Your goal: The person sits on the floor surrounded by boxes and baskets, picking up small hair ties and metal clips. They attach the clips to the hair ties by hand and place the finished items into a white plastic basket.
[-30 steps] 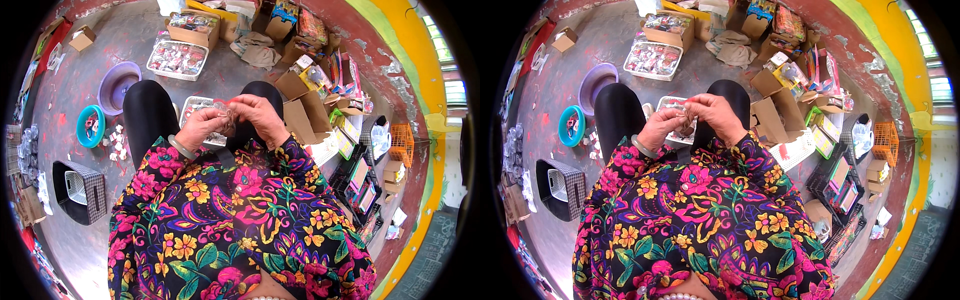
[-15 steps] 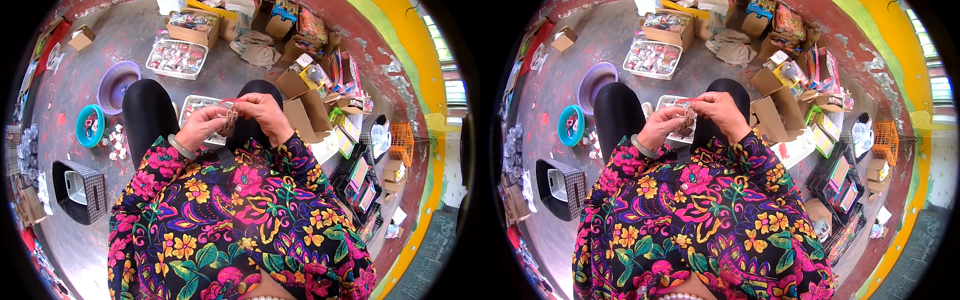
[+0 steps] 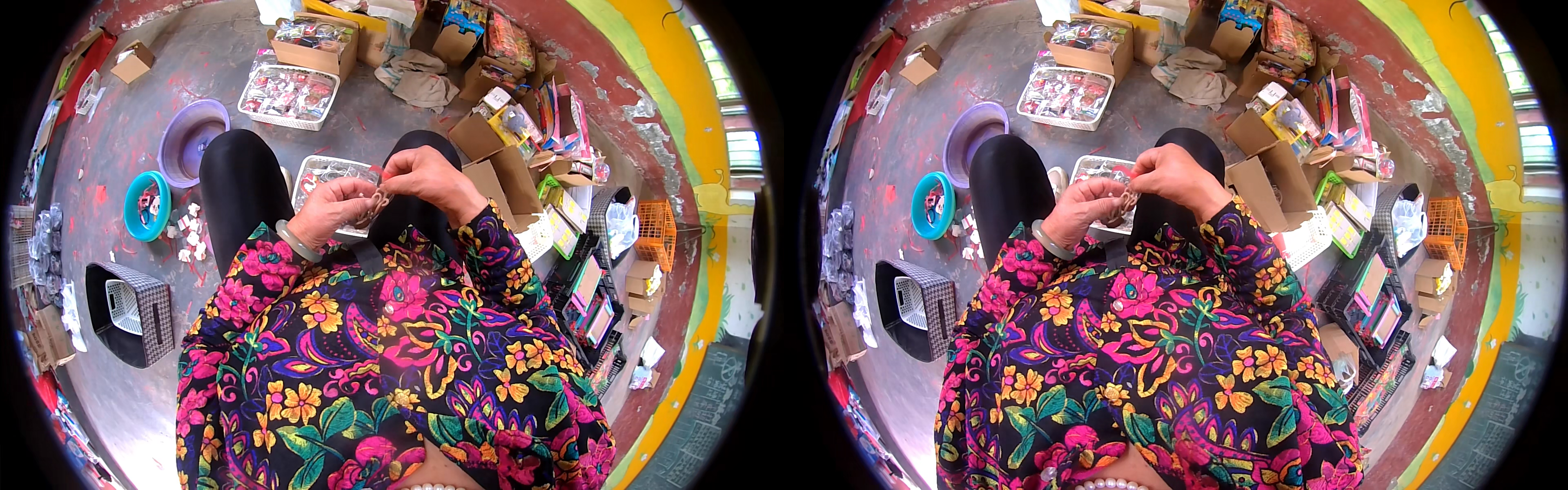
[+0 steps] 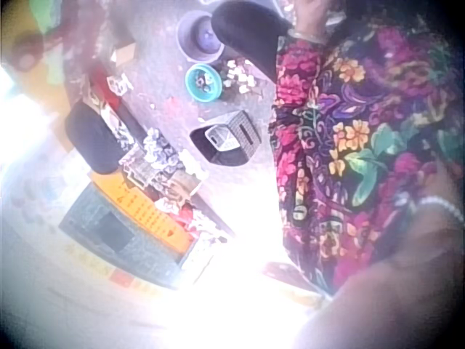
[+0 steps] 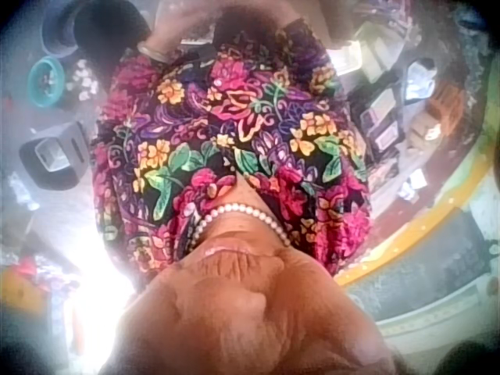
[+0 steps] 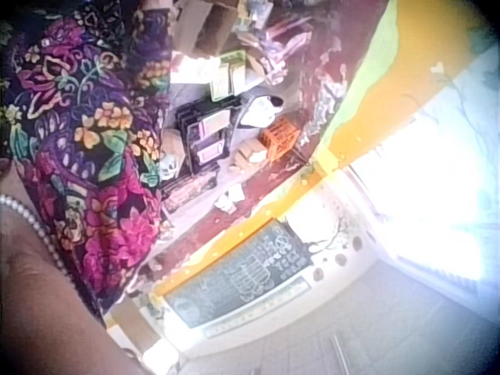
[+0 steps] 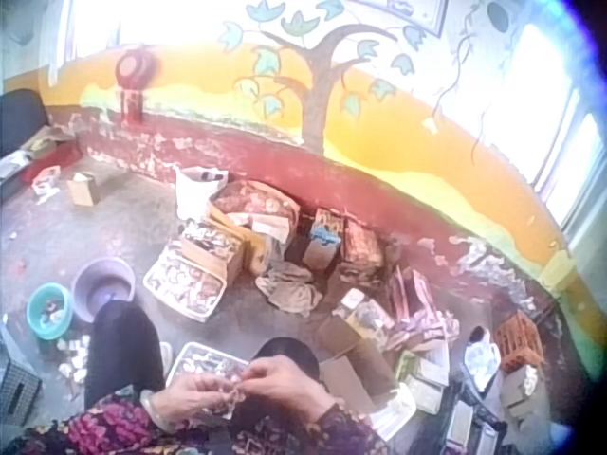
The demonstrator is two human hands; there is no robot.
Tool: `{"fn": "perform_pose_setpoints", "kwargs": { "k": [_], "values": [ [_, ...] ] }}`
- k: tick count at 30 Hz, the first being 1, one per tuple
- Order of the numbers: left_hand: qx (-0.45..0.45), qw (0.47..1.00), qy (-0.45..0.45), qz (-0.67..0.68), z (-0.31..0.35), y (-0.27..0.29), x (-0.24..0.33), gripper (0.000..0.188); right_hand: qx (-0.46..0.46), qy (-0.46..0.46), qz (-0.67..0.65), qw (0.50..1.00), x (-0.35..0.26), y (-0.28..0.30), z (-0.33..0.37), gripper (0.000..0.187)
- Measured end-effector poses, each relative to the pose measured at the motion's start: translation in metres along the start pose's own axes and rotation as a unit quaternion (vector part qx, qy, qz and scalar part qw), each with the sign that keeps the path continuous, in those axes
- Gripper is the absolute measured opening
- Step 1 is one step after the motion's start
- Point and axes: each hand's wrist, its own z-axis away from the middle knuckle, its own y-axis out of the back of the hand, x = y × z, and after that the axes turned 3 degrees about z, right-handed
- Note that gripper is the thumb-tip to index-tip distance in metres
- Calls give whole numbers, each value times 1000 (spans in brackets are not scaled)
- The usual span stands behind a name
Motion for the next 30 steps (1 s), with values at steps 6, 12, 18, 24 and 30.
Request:
{"fn": "perform_pose_setpoints", "kwargs": {
  "k": [6,12,18,24,30],
  "values": [
    [2,1000,7,6,0,0,-1,19,-29,16,23,999,3,-3,-5,12],
    [22,1000,10,-2,-1,1,-1,16,-43,10,-19,999,8,-4,-8,15],
    [130,984,-71,97,-4,2,3,13,21,-12,-184,983,4,-19,1,35],
    [85,990,-58,100,-4,7,2,17,82,34,-261,961,7,-44,2,24],
    [63,994,-50,74,-3,12,-3,24,142,84,-302,939,14,-48,0,16]
  ]
}}
